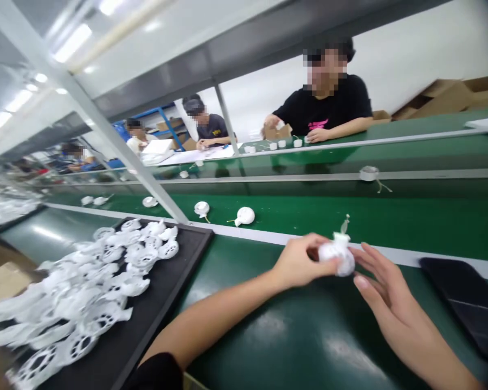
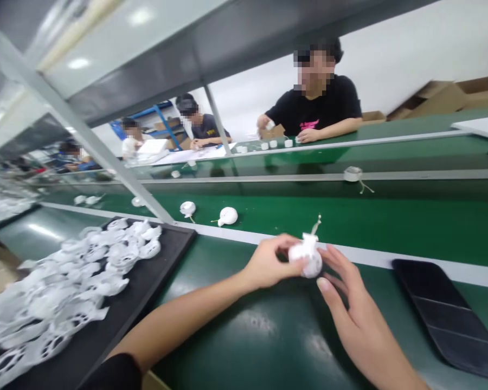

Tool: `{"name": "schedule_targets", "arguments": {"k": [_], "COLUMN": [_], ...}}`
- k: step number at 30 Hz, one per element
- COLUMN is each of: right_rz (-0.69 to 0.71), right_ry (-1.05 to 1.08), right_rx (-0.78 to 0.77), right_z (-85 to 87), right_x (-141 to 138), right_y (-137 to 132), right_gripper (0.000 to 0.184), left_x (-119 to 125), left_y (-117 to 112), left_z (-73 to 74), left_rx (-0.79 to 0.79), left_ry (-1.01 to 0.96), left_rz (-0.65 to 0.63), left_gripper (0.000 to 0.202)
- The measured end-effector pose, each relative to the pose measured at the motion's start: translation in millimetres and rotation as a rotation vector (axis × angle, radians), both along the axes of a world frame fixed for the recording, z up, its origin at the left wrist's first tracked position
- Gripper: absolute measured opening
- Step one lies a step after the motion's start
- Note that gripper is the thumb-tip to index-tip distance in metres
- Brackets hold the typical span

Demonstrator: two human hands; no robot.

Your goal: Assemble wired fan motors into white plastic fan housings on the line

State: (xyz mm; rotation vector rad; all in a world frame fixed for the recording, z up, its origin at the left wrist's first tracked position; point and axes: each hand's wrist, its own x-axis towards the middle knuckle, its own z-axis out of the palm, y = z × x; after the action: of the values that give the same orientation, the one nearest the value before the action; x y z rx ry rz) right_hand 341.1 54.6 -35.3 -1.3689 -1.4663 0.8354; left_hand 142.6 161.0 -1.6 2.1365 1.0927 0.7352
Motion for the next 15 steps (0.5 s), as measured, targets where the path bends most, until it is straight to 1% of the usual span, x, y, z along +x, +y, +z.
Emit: {"name": "schedule_targets", "arguments": {"k": [1,3,4,5,6,8,10,11,12,14,15], "right_rz": [0.017,0.063,0.088,0.116,0.143,0.168,0.164,0.157,0.15,0.15,0.159], "right_ry": [-0.054,-0.189,-0.251,-0.298,-0.33,-0.366,-0.378,-0.381,-0.383,-0.393,-0.399], "right_rx": [-0.046,-0.122,-0.138,-0.137,-0.125,-0.101,-0.086,-0.08,-0.076,-0.072,-0.071], "right_z": [-3.4,-11.8,-16.5,-21.1,-25.4,-32.0,-34.6,-34.1,-32.5,-25.9,-21.3], "right_x": [2.6,8.1,10.7,13.1,15.0,17.4,17.8,17.3,16.2,12.4,9.6], "right_y": [1.8,4.8,5.8,6.5,6.9,7.2,7.1,6.8,6.2,4.0,2.3], "right_gripper": [0.066,0.064,0.061,0.058,0.057,0.055,0.055,0.055,0.055,0.054,0.053], "left_x": [-8.5,-27.2,-36.0,-44.1,-51.9,-69.8,-97.6,-116.8,-139.3,-190.4,-216.3], "left_y": [20.1,56.9,70.5,79.3,83.1,77.0,57.1,44.1,30.1,1.9,-10.7], "left_z": [6.3,19.4,25.1,29.6,32.8,36.9,41.5,45.0,49.7,60.7,66.0], "left_rx": [0.069,0.154,0.192,0.226,0.256,0.305,0.336,0.342,0.339,0.308,0.285], "left_ry": [0.099,0.234,0.304,0.374,0.44,0.559,0.669,0.725,0.782,0.898,0.95], "left_rz": [0.069,0.185,0.204,0.198,0.173,0.111,0.106,0.141,0.201,0.371,0.442], "left_gripper": [0.038,0.035,0.032,0.029,0.028,0.036,0.047,0.048,0.047,0.04,0.04]}}
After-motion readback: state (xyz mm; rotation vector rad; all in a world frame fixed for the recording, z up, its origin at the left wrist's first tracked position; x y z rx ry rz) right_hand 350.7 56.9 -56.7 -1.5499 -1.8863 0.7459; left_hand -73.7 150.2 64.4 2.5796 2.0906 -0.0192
